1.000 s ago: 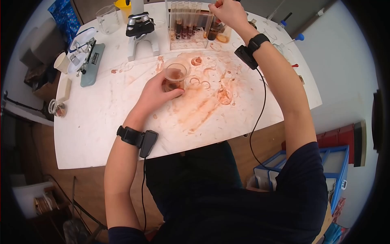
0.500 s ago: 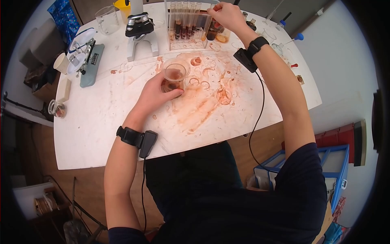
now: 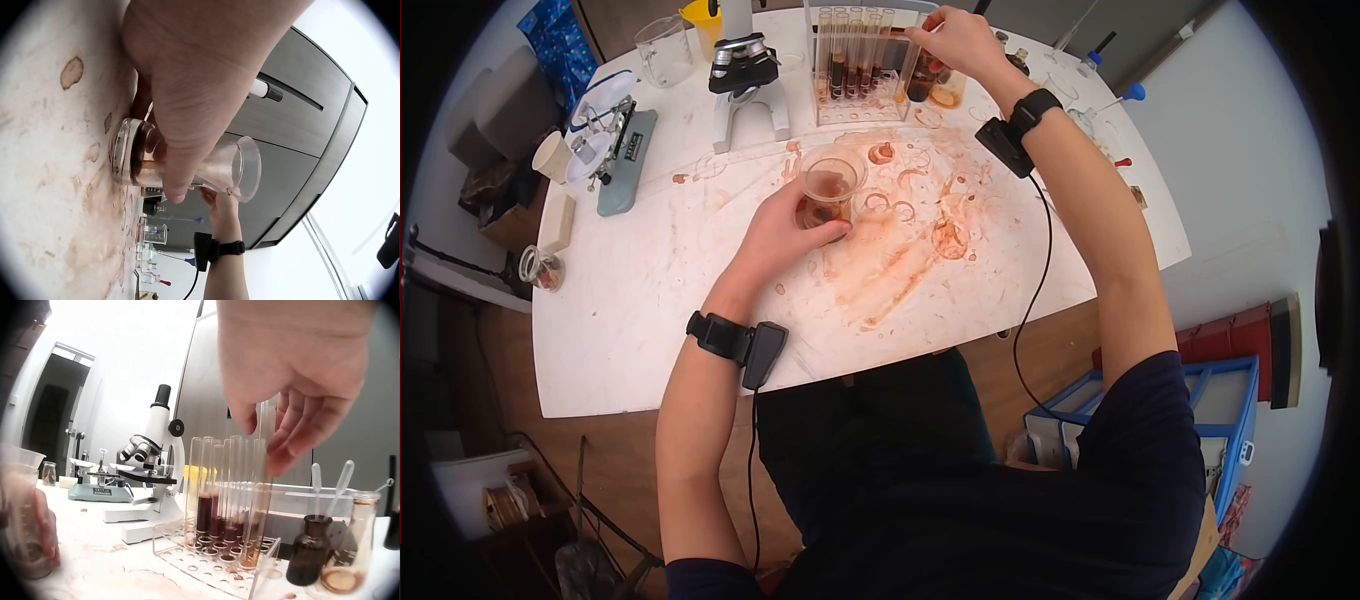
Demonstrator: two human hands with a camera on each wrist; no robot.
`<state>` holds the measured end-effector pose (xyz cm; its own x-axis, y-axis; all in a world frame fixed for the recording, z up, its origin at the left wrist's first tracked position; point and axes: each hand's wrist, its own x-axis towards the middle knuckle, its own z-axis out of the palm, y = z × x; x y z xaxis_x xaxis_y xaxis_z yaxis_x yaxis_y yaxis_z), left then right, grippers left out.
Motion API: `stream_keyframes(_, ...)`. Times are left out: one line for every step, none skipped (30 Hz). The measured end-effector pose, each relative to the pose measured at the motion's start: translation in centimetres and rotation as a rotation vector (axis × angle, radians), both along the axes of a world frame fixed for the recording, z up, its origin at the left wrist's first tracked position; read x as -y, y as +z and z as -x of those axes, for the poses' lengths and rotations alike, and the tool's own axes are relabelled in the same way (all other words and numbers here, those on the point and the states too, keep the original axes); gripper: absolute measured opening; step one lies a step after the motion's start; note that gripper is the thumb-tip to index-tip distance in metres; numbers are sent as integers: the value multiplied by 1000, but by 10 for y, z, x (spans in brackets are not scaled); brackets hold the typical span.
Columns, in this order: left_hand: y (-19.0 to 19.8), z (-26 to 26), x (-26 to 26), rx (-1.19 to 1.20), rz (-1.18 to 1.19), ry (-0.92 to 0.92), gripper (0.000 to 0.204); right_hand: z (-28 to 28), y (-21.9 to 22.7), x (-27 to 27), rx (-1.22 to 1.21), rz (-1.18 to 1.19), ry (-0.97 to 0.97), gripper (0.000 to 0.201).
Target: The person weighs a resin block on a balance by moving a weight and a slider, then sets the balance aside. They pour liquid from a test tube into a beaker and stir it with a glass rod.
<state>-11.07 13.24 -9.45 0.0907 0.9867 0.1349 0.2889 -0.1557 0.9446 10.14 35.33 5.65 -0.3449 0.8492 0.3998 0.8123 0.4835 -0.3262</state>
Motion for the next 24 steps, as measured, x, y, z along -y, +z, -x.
stream_keyframes(0,0,0,-7,-5,1,55,0,0,0,-9,8,-2,41)
stream_keyframes(1,0,0,-13,-9,3,54,0,0,-1,9,-2,-1,41)
stream_keyframes(1,0,0,-8,-12,2,54,-1,-1,-3,27,-12,0,41)
stream_keyframes(1,0,1,-2,-15,1,55,-1,-1,-4,46,-22,1,42)
stream_keyframes(1,0,1,3,-18,1,55,-1,-1,-3,29,-3,1,42)
stream_keyframes(0,0,1,4,-18,-1,55,-1,-1,-2,13,17,1,41)
stream_keyframes(-2,0,0,5,-18,-2,54,-1,-1,-1,-4,36,1,41)
stream_keyframes(-2,1,0,5,-17,-4,54,-1,0,-2,10,39,0,43)
stream_keyframes(-2,1,0,3,-18,-6,54,-1,0,-3,25,42,0,44)
stream_keyframes(-1,1,0,1,-19,-8,54,-1,0,-3,39,44,0,46)
stream_keyframes(0,1,0,-1,-21,-9,54,-1,0,-3,26,6,-26,48)
stream_keyframes(0,1,0,-6,-20,-10,54,-1,-2,-3,12,-32,-51,51)
stream_keyframes(1,1,0,-10,-20,-9,55,-1,-4,-2,-1,-69,-75,53)
stream_keyframes(1,1,0,-14,-20,-8,55,0,-6,-3,-50,-170,-101,54)
stream_keyframes(2,1,1,-19,-13,-6,55,2,-9,-5,-98,-271,-127,54)
stream_keyframes(2,1,1,-24,-5,-5,55,4,-10,-6,-146,-372,-153,54)
stream_keyframes(3,1,1,-30,2,-3,55,9,-4,5,-184,-332,-101,50)
stream_keyframes(4,1,2,-21,6,-4,55,17,9,28,-222,-293,-50,46)
stream_keyframes(5,1,2,-13,11,-7,55,24,16,40,-259,-252,0,42)
stream_keyframes(5,1,2,-5,16,-12,55,29,14,37,-204,-240,62,39)
stream_keyframes(4,1,2,-1,14,-12,56,34,13,31,-149,-227,122,36)
stream_keyframes(3,1,1,3,11,-12,56,39,12,25,-93,-216,183,33)
stream_keyframes(1,1,0,6,8,-12,56,45,10,20,-20,-252,226,29)
stream_keyframes(-1,1,-1,6,7,-11,56,52,6,13,-5,-254,252,29)
